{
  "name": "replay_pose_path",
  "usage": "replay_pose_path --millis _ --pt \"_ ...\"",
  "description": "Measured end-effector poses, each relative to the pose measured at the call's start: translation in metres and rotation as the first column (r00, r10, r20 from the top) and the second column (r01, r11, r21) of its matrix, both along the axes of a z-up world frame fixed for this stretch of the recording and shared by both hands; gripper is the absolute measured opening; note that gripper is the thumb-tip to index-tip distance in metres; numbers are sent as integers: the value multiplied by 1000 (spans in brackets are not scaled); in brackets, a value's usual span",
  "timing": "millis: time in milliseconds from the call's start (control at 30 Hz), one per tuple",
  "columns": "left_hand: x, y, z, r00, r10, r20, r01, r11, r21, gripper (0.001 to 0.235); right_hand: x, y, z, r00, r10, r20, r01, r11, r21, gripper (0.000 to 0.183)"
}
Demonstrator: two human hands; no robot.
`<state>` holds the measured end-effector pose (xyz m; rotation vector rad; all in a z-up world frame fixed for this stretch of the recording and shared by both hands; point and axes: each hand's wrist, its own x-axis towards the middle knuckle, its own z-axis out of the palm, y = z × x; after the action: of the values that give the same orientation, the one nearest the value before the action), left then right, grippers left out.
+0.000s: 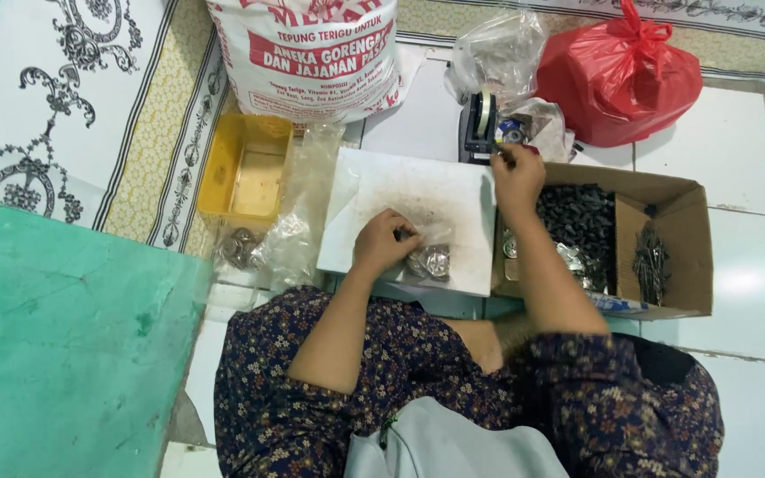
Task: The person sits on the floor and assembles small metal components by hand. They pick up circular metal pieces and fasteners from a cardboard box, attach them together, and place the assembled units into a small plastic bag on a white tray.
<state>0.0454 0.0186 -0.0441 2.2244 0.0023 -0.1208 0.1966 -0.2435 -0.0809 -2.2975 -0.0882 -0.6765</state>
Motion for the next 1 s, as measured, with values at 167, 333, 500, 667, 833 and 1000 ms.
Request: replay_pose_path --millis 167,333,500,667,833,1000 --pt "6 5 16 992 -31 -123 30 1000 -8 23 98 -24 -70 941 -91 -325 17 975 -222 12" --pt "11 8 21 983 -40 -177 36 999 -25 23 112 -17 -16 726 -226 -649 -27 934 -356 23" --pt "9 7 31 983 -47 -178 43 999 -29 23 104 -5 2 544 -37 -838 21 999 -30 85" --pt "8 4 29 982 -33 -188 31 999 -10 21 97 -4 21 498 16 -867 15 1000 27 92" --pt "8 5 27 984 -33 -175 33 999 -2 21 93 0 37 459 30 -888 75 995 73 87" --pt "9 6 27 984 -42 -172 43 999 4 21 86 -5 61 402 5 -916 43 999 24 101"
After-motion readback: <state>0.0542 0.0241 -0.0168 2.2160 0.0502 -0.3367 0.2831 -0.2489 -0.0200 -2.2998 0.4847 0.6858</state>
